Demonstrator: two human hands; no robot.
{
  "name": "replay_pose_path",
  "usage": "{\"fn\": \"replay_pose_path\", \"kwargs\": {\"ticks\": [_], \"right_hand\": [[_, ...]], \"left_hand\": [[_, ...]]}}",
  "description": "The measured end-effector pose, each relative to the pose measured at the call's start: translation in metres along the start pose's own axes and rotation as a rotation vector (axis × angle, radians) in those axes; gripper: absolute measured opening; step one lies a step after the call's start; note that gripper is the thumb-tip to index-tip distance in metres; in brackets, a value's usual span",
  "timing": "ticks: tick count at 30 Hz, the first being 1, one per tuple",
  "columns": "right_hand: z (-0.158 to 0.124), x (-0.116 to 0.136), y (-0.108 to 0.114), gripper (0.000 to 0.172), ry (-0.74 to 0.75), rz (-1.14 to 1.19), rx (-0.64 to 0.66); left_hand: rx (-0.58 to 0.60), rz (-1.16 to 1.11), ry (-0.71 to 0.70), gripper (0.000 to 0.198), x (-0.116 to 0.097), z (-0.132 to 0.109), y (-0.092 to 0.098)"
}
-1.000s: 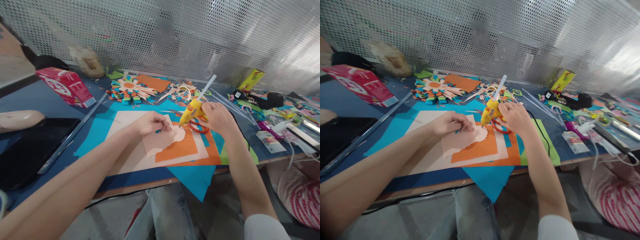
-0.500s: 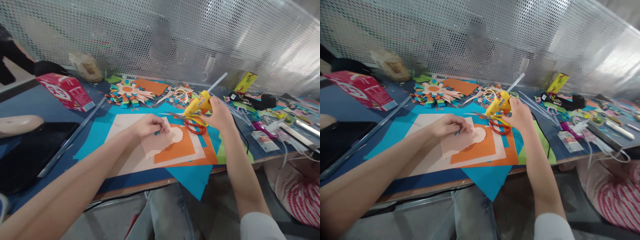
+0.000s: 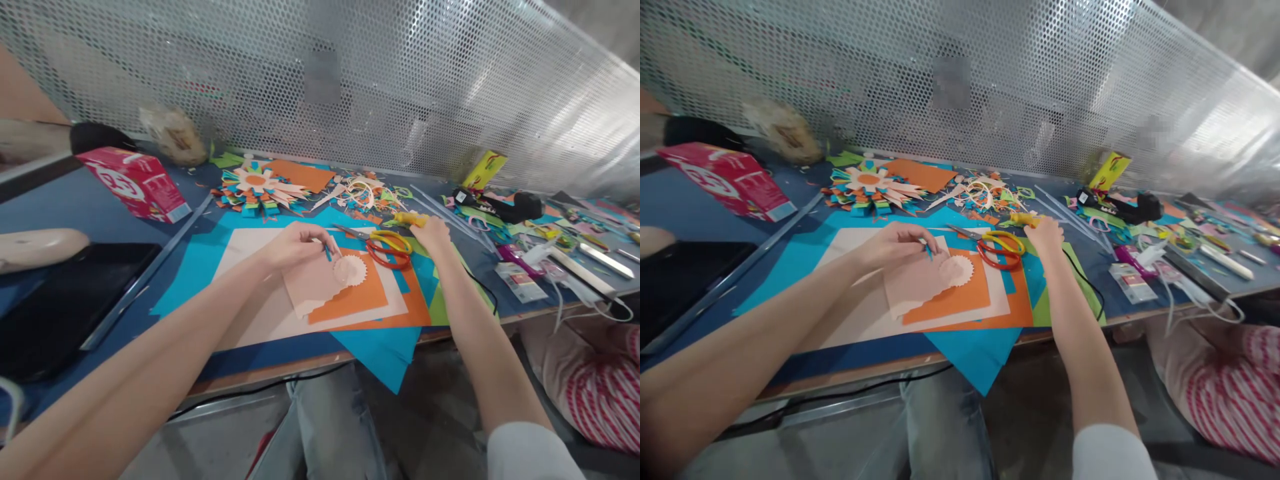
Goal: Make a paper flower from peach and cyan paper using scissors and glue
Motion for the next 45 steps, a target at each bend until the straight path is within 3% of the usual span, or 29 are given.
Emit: {"fn": "replay_pose_path", "kwargs": {"ticks": [2,4,7,10,14,20,22,26,29,32,37,45], "right_hand": [[-0.012,0.010,0.008,0.044,0.035,-0.018,-0.135],[-0.031,0.032,0.019,0.033,0.307,0.121,-0.225],[-0.068,0.065,0.021,0.023,0.695,0.433,-0.007],[-0.099,0.087,0.013,0.021,0.847,0.539,0.219],[-0.111,0.094,0.008,0.017,0.822,0.627,0.346],[-0.102,0.087,0.008,0.020,0.690,0.831,0.554],[-0.099,0.085,0.006,0.021,0.655,0.868,0.610],[-0.091,0.079,0.003,0.023,0.577,0.867,0.592],[-0.085,0.074,0.003,0.023,0.553,0.816,0.590],[-0.086,0.073,0.002,0.018,0.636,0.651,0.632],[-0.096,0.075,0.004,0.014,0.725,0.428,0.679],[-0.102,0.077,0.002,0.012,0.659,0.441,0.769]], "left_hand": [[-0.095,0.025,0.059,0.018,0.002,0.000,0.001],[-0.163,0.037,0.123,0.024,0.004,0.000,0.001],[-0.169,0.006,0.179,0.034,0.003,0.001,-0.002],[-0.174,-0.037,0.199,0.036,0.000,0.002,-0.004],[-0.188,-0.098,0.170,0.036,-0.006,0.002,-0.006],[-0.151,-0.133,0.101,0.045,-0.010,0.001,-0.009],[-0.141,-0.044,0.104,0.044,-0.008,0.001,-0.009],[-0.095,0.390,0.095,0.031,-0.001,0.001,-0.011],[-0.034,0.642,0.084,0.028,0.003,0.001,-0.017],[-0.023,0.767,0.094,0.024,0.004,0.001,-0.022],[0.011,0.748,0.102,0.021,0.005,0.001,-0.024],[0.005,0.721,0.093,0.020,0.007,0.001,-0.023]]}}
Point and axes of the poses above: each hand's wrist, its own z-axis towards the middle knuckle, its own y-axis out of the back of the hand, x = y × z, the point moved 4 cm from there along z, towards the middle knuckle, and after that the axes turned 4 degrees about -y, right-handed, at the moved point
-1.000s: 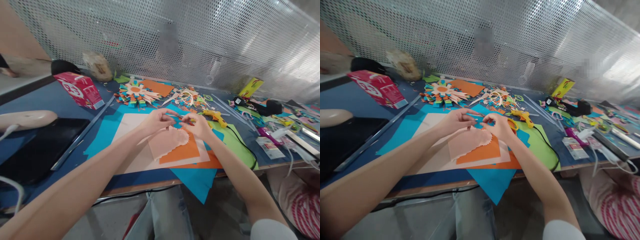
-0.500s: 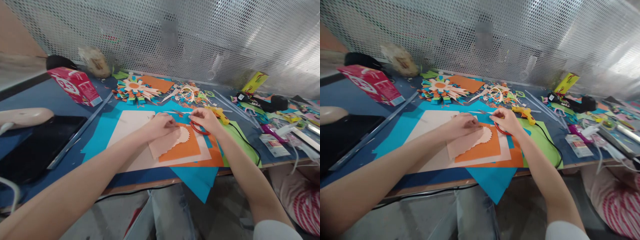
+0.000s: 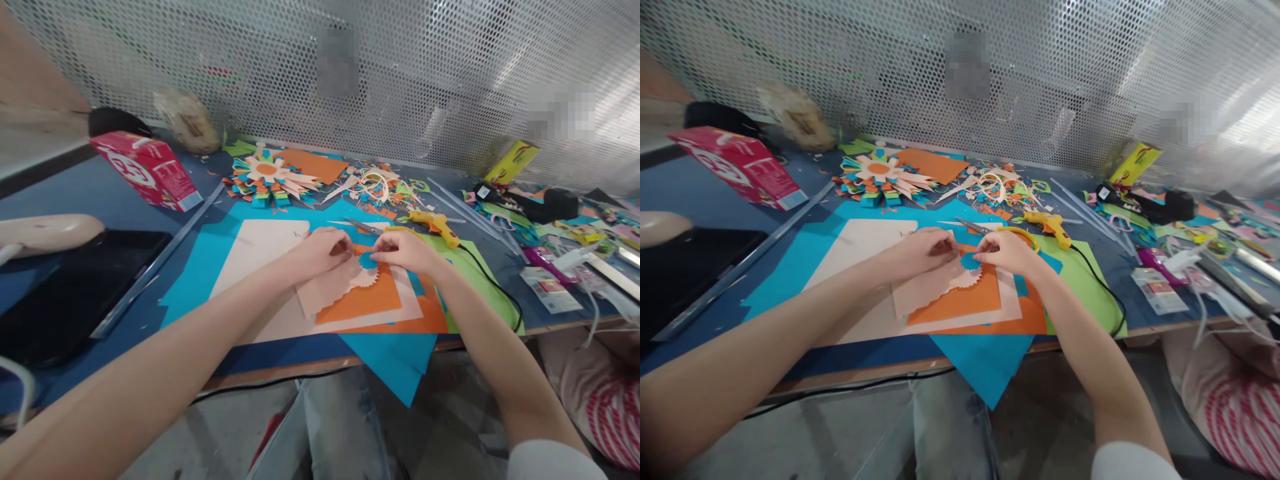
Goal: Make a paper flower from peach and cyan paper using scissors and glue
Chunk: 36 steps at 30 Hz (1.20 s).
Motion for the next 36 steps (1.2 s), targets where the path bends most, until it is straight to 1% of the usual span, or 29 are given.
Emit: {"fn": "replay_pose_path", "kwargs": {"ticks": [3,6,11,15,18,24,32,36], "right_hand": [[0.001,-0.001,-0.001,0.013,-0.028,0.002,-0.003],[0.000,-0.002,-0.002,0.013,-0.039,-0.015,0.003],[0.000,-0.002,-0.002,0.013,-0.047,-0.010,0.014],[0.000,-0.002,-0.002,0.014,-0.043,-0.005,0.027],[-0.001,-0.001,-0.003,0.013,-0.043,-0.009,0.044],[-0.008,0.000,-0.002,0.013,-0.105,-0.020,0.097],[-0.016,0.005,0.004,0.009,-0.126,-0.040,0.135],[-0.017,0.007,0.002,0.011,-0.195,-0.035,0.123]], "left_hand": [[0.003,-0.003,0.000,0.019,-0.001,0.000,0.000],[0.000,0.011,-0.031,0.020,-0.001,0.001,0.001],[0.057,-0.027,-0.109,0.024,0.001,0.002,0.000],[0.090,-0.016,-0.099,0.017,0.002,0.002,-0.001],[0.109,0.009,-0.063,0.017,0.000,0.001,-0.001],[0.068,0.027,-0.027,0.018,0.002,-0.001,-0.001],[0.048,-0.058,-0.074,0.015,0.004,0.000,-0.004],[0.040,-0.057,-0.062,0.015,0.003,0.000,-0.004]]}}
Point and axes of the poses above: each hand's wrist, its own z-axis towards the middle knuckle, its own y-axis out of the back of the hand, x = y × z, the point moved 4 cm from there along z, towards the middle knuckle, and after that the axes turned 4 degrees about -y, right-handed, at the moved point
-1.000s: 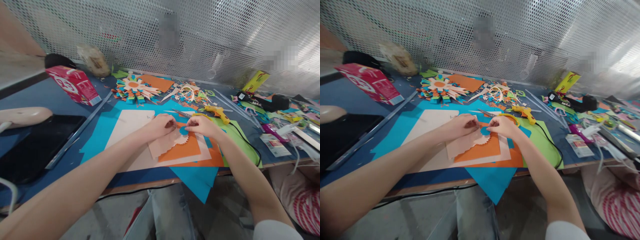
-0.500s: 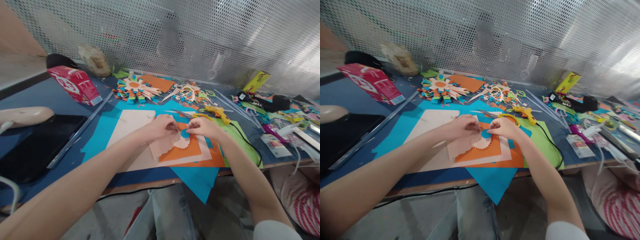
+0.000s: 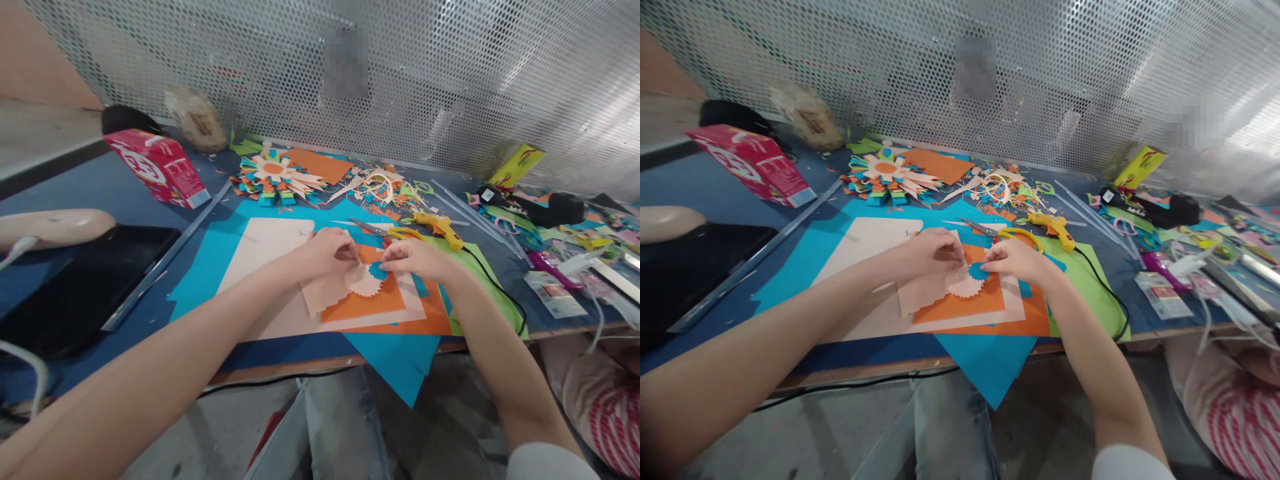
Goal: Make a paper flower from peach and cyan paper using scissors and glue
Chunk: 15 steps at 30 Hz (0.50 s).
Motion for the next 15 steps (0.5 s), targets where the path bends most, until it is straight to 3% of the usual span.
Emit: {"fn": "replay_pose_path", "kwargs": {"ticks": [7,15], "right_hand": [[0.007,-0.003,-0.006,0.016,0.034,-0.063,-0.050],[0.013,-0.010,-0.006,0.012,0.042,-0.028,-0.081]], "left_hand": [[0.007,0.052,0.042,0.018,-0.004,-0.001,0.002],[-0.021,-0.008,-0.075,0.022,-0.004,0.002,0.002]]}}
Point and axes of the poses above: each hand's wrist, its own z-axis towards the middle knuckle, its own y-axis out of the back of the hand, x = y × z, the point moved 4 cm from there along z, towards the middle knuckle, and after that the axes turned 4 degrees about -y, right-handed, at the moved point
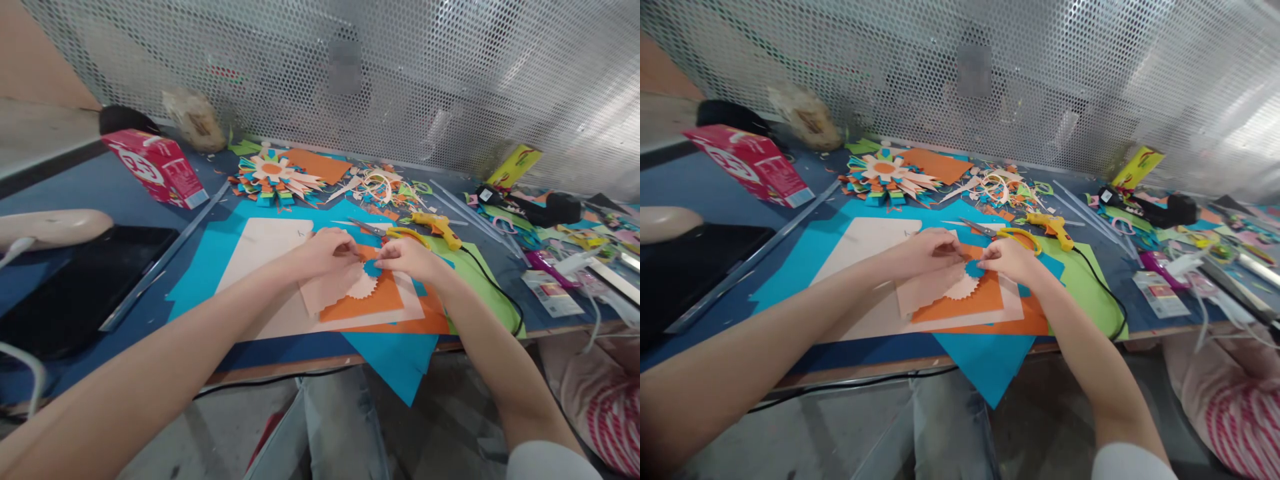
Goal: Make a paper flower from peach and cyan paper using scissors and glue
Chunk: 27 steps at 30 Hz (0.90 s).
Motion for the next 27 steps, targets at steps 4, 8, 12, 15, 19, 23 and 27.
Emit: {"fn": "replay_pose_path", "kwargs": {"ticks": [4,8,12,15,19,23,27], "right_hand": [[-0.003,0.004,0.004,0.012,-0.044,0.143,0.010],[-0.005,0.001,0.007,0.020,-0.043,0.228,0.036],[-0.004,-0.004,0.007,0.026,-0.007,0.255,0.068],[-0.003,-0.003,0.007,0.027,0.019,0.252,0.055],[-0.004,0.000,0.008,0.026,0.028,0.278,0.013],[-0.004,-0.001,0.009,0.025,0.058,0.339,-0.023],[-0.005,0.000,0.010,0.024,0.084,0.382,-0.038]], "left_hand": [[0.028,-0.027,-0.070,0.031,-0.006,0.001,-0.001],[0.049,-0.031,-0.119,0.028,-0.008,0.000,-0.004],[0.073,-0.029,-0.116,0.025,-0.013,0.001,-0.003],[0.093,-0.054,-0.094,0.020,-0.020,0.001,0.000],[0.117,-0.122,-0.040,0.017,-0.024,0.001,0.003],[0.056,-0.207,0.103,0.015,-0.015,0.000,0.006],[-0.005,-0.246,0.150,0.012,-0.007,-0.001,0.008]]}}
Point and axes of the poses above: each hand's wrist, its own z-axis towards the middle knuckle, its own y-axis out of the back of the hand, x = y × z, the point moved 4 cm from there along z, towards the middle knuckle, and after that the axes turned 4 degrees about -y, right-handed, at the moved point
